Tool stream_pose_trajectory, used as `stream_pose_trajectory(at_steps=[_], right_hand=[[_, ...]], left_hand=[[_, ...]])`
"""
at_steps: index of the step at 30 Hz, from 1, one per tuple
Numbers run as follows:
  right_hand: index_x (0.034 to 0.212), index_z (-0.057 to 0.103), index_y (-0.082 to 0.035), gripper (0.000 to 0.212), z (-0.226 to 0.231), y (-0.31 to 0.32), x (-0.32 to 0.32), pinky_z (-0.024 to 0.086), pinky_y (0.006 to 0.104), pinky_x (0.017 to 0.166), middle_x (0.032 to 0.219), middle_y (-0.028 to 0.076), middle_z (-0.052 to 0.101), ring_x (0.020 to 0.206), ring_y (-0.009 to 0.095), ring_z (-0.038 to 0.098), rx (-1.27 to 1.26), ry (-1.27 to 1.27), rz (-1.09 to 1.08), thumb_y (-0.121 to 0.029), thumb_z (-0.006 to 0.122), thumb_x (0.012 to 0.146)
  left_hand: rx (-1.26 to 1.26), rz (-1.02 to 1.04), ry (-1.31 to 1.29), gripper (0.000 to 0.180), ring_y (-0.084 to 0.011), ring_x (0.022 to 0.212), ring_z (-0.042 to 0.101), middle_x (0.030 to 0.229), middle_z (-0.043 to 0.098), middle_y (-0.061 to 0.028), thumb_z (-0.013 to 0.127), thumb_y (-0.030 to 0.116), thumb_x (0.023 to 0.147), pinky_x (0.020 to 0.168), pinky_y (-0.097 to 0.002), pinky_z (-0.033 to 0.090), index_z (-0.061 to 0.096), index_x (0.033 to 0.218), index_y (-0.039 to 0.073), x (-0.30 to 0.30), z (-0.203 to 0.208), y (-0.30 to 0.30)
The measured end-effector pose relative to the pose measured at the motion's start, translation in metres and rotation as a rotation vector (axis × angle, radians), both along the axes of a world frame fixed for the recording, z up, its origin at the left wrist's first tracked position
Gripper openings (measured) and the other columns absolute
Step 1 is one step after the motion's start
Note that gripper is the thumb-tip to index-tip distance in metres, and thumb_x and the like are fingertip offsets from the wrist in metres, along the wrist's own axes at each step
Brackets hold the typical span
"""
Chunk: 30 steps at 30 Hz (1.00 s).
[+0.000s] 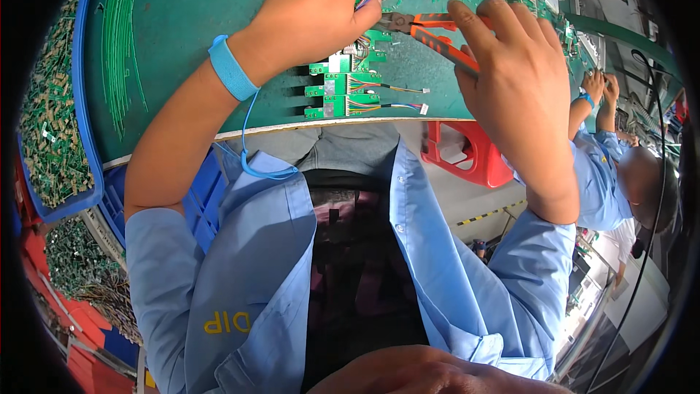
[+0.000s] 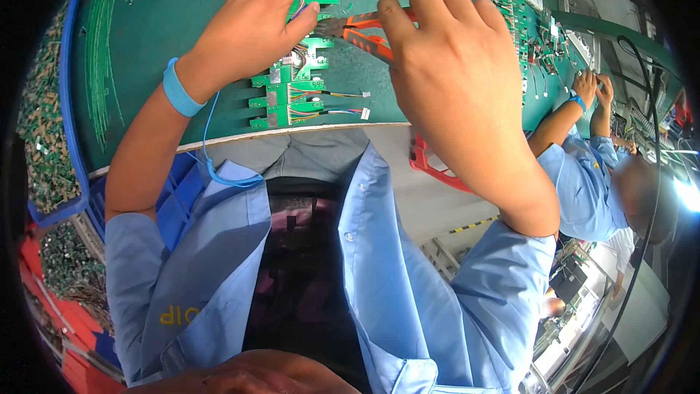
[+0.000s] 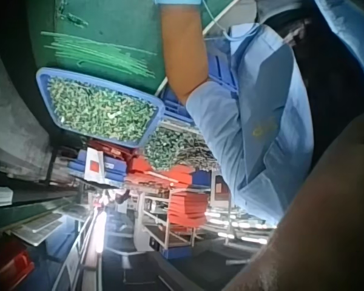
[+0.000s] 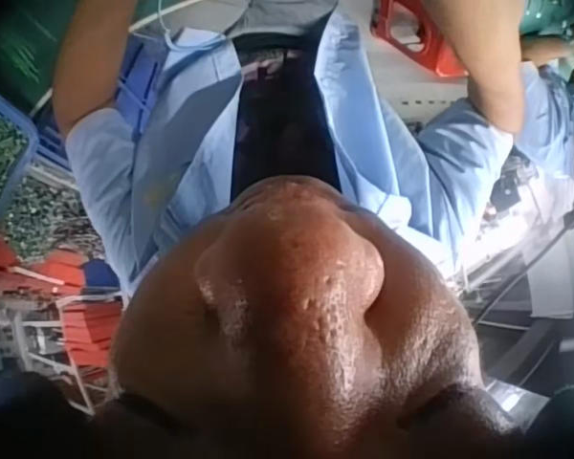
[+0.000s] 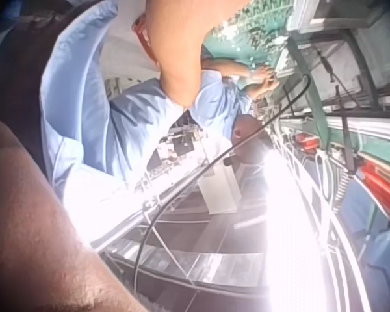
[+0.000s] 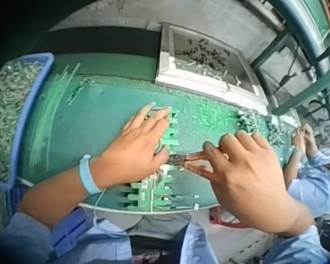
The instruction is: Cutting wires and connecting components to printed circuit boards on a factory assembly line.
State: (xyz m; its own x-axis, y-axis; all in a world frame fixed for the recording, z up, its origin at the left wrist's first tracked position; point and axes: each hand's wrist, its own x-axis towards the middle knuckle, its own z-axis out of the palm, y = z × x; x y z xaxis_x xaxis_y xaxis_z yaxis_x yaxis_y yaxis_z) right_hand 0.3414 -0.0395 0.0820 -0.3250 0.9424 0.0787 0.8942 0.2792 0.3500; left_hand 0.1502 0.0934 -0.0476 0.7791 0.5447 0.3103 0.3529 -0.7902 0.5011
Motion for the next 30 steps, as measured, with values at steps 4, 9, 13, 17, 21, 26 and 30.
stream_pose_trajectory(at_steps=[4, 9, 13, 17, 21, 26, 30], right_hand=[[0.130, 0.074, -0.013, 0.054, 0.002, -0.002, -0.003, 0.049, 0.0372, 0.085, 0.112, 0.004, 0.064, 0.094, 0.023, 0.060, -0.015, -0.036, -0.043, -0.010, 0.083, 0.077], [0.126, 0.075, -0.013, 0.049, -0.001, -0.005, -0.004, 0.051, 0.0374, 0.084, 0.110, 0.005, 0.065, 0.092, 0.024, 0.061, -0.022, -0.040, -0.060, -0.011, 0.082, 0.078], [0.115, 0.075, -0.012, 0.033, -0.004, -0.005, -0.002, 0.052, 0.0371, 0.080, 0.103, 0.005, 0.066, 0.087, 0.025, 0.063, -0.022, -0.037, -0.050, -0.013, 0.079, 0.082], [0.114, 0.076, -0.012, 0.032, -0.002, -0.008, -0.004, 0.053, 0.0376, 0.079, 0.103, 0.005, 0.066, 0.086, 0.025, 0.064, -0.114, -0.020, -0.127, -0.013, 0.079, 0.082], [0.129, 0.076, -0.013, 0.053, 0.005, -0.017, -0.006, 0.055, 0.0398, 0.081, 0.113, 0.001, 0.068, 0.093, 0.023, 0.066, -0.363, 0.008, -0.368, -0.006, 0.084, 0.077], [0.129, 0.076, -0.012, 0.053, 0.001, -0.022, 0.015, 0.054, 0.0415, 0.085, 0.113, 0.003, 0.068, 0.097, 0.026, 0.066, -0.201, -0.092, -0.480, -0.005, 0.083, 0.077], [0.129, 0.075, -0.011, 0.054, 0.012, -0.031, 0.022, 0.053, 0.0430, 0.087, 0.112, 0.005, 0.067, 0.098, 0.028, 0.065, -0.136, 0.153, -0.055, -0.005, 0.084, 0.076]], left_hand=[[-0.055, 0.006, -0.015, 0.059, -0.0564, 0.160, 0.033, 0.169, 0.043, -0.0298, 0.062, 0.023, 0.100, 0.129, -0.0617, 0.034, 0.050, 0.150, -0.008, 0.004, -0.005, 0.004], [-0.060, -0.014, -0.002, 0.059, -0.0543, 0.160, 0.034, 0.169, 0.043, -0.0279, 0.063, 0.024, 0.100, 0.129, -0.0612, 0.033, 0.051, 0.149, -0.007, 0.005, -0.013, 0.004], [-0.038, -0.031, 0.015, 0.058, -0.0517, 0.160, 0.035, 0.169, 0.044, -0.0255, 0.065, 0.025, 0.100, 0.130, -0.0605, 0.033, 0.052, 0.148, -0.005, 0.006, -0.020, 0.005], [-0.032, -0.044, 0.031, 0.057, -0.0491, 0.160, 0.035, 0.168, 0.046, -0.0231, 0.066, 0.027, 0.100, 0.130, -0.0598, 0.032, 0.054, 0.147, -0.004, 0.002, -0.038, 0.010], [-0.029, -0.049, 0.039, 0.056, -0.0465, 0.160, 0.036, 0.168, 0.047, -0.0207, 0.068, 0.028, 0.100, 0.130, -0.0591, 0.031, 0.055, 0.146, -0.002, 0.002, -0.054, 0.008], [-0.005, -0.038, 0.036, 0.055, -0.0432, 0.160, 0.037, 0.168, 0.048, -0.0177, 0.070, 0.030, 0.100, 0.131, -0.0583, 0.030, 0.057, 0.145, 0.000, 0.004, -0.070, 0.011], [0.029, -0.020, 0.038, 0.055, -0.0406, 0.160, 0.038, 0.168, 0.049, -0.0153, 0.071, 0.031, 0.100, 0.131, -0.0576, 0.030, 0.059, 0.144, 0.001, -0.026, -0.082, 0.022]])
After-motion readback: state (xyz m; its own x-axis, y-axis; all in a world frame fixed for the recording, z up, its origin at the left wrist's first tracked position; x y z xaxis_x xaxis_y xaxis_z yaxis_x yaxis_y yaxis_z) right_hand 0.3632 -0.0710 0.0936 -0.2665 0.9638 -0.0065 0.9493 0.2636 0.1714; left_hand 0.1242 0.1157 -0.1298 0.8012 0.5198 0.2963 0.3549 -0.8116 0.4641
